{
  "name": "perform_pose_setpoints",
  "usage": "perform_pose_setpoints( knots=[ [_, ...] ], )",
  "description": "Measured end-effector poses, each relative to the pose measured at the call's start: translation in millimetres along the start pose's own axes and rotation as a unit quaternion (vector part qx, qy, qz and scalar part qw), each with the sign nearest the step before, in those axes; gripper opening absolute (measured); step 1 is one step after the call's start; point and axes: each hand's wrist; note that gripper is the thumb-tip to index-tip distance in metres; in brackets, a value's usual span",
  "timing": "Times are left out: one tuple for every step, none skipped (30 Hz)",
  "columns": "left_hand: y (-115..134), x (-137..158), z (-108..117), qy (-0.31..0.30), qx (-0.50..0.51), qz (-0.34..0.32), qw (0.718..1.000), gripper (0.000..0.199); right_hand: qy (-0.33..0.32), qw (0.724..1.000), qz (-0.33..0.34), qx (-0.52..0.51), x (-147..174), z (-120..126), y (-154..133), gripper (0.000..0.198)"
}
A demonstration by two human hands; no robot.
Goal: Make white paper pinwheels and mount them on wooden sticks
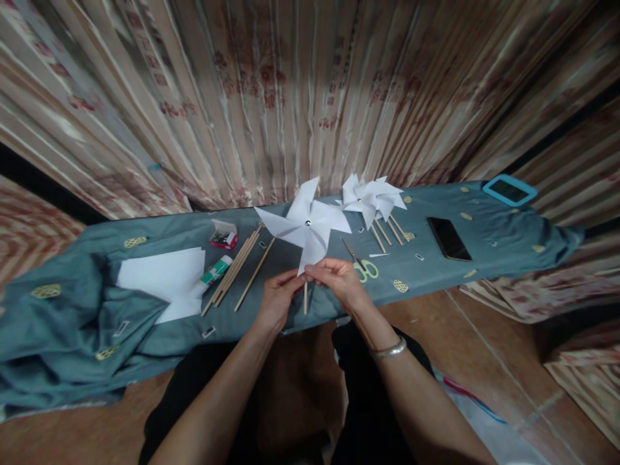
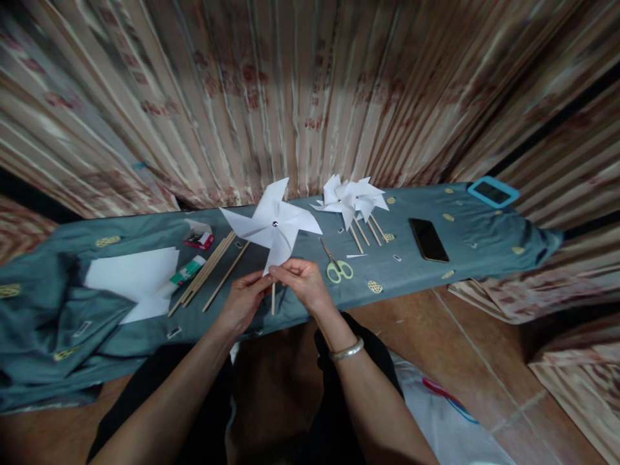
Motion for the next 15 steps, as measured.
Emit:
perform_pose_setpoints(
  knots=[
    [0,0,0,0.0,0.003,0.0,1.0,0.033,0.008,1.0,0.01,0.011,-1,2,1,0.03],
    [0,-1,-1,0.003,0.007,0.0,1.0,0.033,0.021,0.999,0.022,0.023,-1,4,4,0.032],
    [0,-1,-1,0.008,0.012,0.0,1.0,0.033,0.038,0.998,0.036,0.036,-1,7,6,0.032],
    [1,-2,-2,0.015,0.018,0.001,1.0,0.034,0.054,0.996,0.05,0.052,-1,9,10,0.032],
    [1,-2,-2,0.023,0.024,0.003,0.999,0.034,0.065,0.994,0.062,0.069,-1,11,14,0.031],
    [2,-3,-3,0.03,0.033,0.006,0.999,0.034,0.066,0.991,0.068,0.089,-1,12,18,0.029],
    [2,-3,-3,0.035,0.045,0.008,0.998,0.034,0.056,0.99,0.069,0.108,0,12,21,0.027],
    [3,-3,-4,0.038,0.057,0.01,0.998,0.034,0.043,0.989,0.067,0.128,1,12,25,0.026],
    [3,-3,-5,0.04,0.068,0.012,0.997,0.034,0.032,0.987,0.063,0.145,2,12,28,0.025],
    [3,-3,-6,0.04,0.077,0.014,0.996,0.034,0.025,0.985,0.059,0.159,3,10,31,0.025],
    [3,-2,-7,0.04,0.082,0.016,0.996,0.034,0.025,0.984,0.057,0.169,4,9,33,0.024],
    [3,-2,-8,0.041,0.084,0.018,0.995,0.034,0.027,0.982,0.056,0.176,5,8,35,0.024],
    [2,-2,-8,0.041,0.084,0.02,0.995,0.034,0.03,0.982,0.057,0.178,5,8,36,0.024],
    [1,-1,-9,0.04,0.083,0.021,0.996,0.034,0.031,0.982,0.058,0.177,5,9,38,0.024],
    [1,-1,-10,0.038,0.081,0.021,0.996,0.035,0.032,0.982,0.06,0.174,5,10,39,0.025]
  ],
)
Point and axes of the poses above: each hand's wrist, its own x-axis away from the middle knuckle, its own z-axis out of the back of the hand, y = z × x, and after that the axes turned 14 degrees about -z, right-handed
